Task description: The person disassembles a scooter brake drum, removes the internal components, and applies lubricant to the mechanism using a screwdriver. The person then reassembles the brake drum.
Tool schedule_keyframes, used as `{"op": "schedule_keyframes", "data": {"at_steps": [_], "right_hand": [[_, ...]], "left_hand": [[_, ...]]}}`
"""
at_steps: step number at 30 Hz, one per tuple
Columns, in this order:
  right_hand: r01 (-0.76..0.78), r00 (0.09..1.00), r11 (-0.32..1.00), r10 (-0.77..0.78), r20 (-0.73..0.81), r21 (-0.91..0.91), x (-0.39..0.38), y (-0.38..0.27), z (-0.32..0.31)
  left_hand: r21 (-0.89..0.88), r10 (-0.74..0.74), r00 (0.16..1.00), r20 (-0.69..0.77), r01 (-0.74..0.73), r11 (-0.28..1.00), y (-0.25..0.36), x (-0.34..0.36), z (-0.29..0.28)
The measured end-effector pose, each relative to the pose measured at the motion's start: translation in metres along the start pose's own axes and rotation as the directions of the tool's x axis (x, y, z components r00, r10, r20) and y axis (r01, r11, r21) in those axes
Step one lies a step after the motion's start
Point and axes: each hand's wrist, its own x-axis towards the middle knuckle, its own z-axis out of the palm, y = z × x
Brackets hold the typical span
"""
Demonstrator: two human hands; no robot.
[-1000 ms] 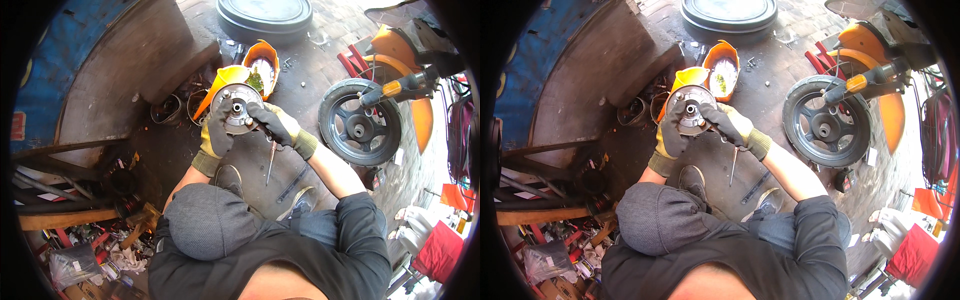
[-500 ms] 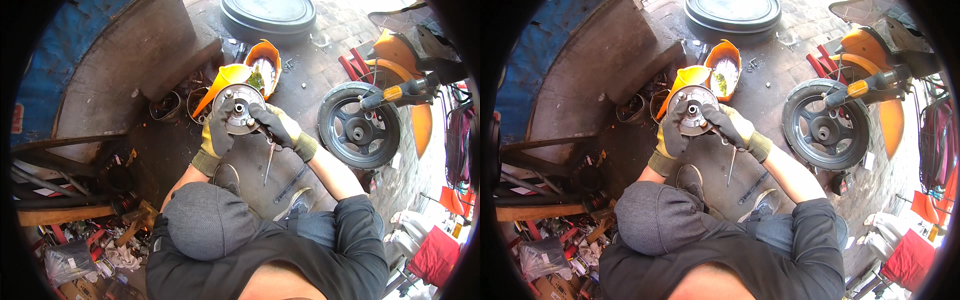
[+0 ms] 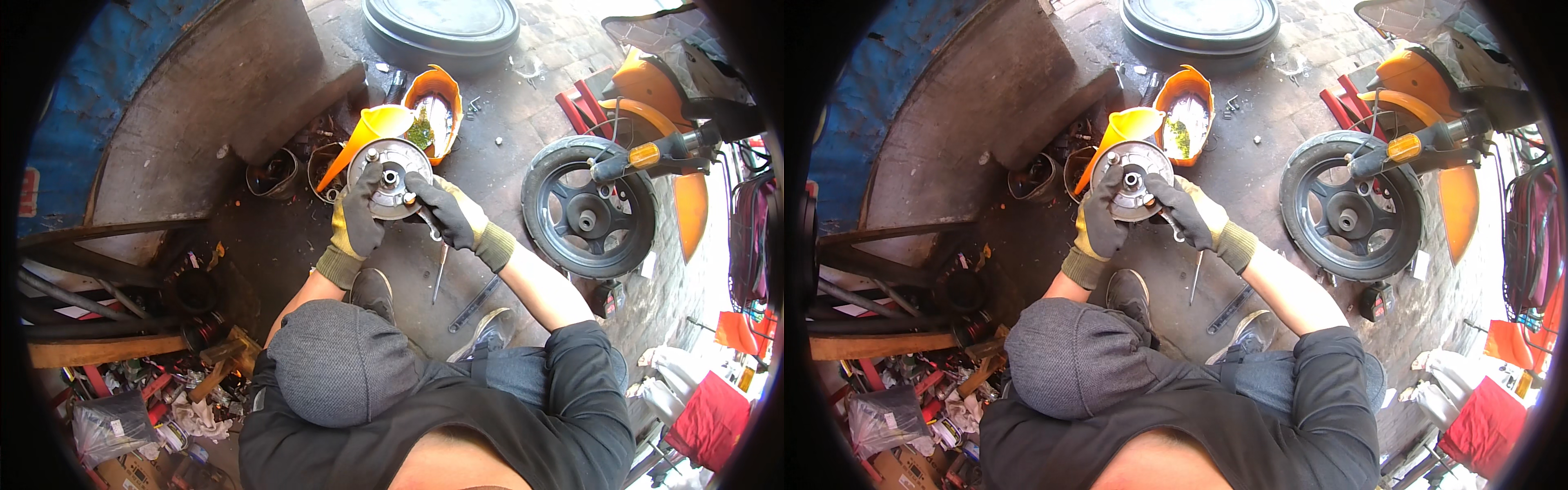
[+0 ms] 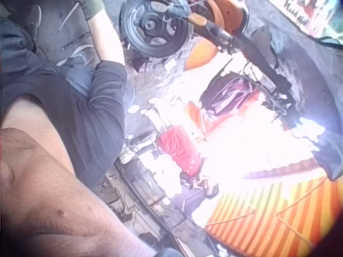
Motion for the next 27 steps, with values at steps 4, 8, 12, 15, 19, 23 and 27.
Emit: {"op": "schedule_keyframes", "data": {"at_steps": [4, 8, 12, 15, 19, 23, 27], "right_hand": [[0.044, 0.997, 0.999, -0.046, 0.062, 0.022, 0.001, -0.001, -0.006], [0.004, 0.994, 1.000, -0.002, 0.105, -0.017, 0.002, -0.002, -0.011], [0.008, 0.991, 1.000, -0.008, 0.135, -0.001, 0.002, -0.002, -0.010], [0.007, 0.981, 0.985, -0.041, 0.188, 0.175, 0.001, -0.002, -0.009], [0.005, 0.995, 1.000, -0.007, 0.097, 0.025, -0.001, -0.003, -0.011], [0.028, 0.998, 1.000, -0.028, 0.062, -0.007, 0.000, -0.006, -0.007], [0.022, 0.998, 0.992, -0.029, 0.060, 0.128, -0.004, -0.012, -0.003]], "left_hand": [[0.087, -0.042, 0.998, 0.044, 0.038, 0.995, -0.003, -0.001, -0.001], [0.028, -0.048, 0.999, 0.014, 0.047, 0.998, -0.004, -0.001, 0.000], [0.066, -0.077, 0.996, 0.042, 0.074, 0.995, -0.002, -0.001, -0.002], [0.049, -0.109, 0.993, 0.055, 0.106, 0.993, 0.000, -0.001, -0.003], [0.202, 0.056, 0.998, 0.016, -0.059, 0.978, -0.003, 0.001, -0.002], [0.127, -0.014, 0.999, 0.048, 0.008, 0.992, -0.007, -0.001, -0.003], [0.129, 0.002, 0.998, 0.065, -0.011, 0.992, -0.011, 0.001, -0.003]]}}
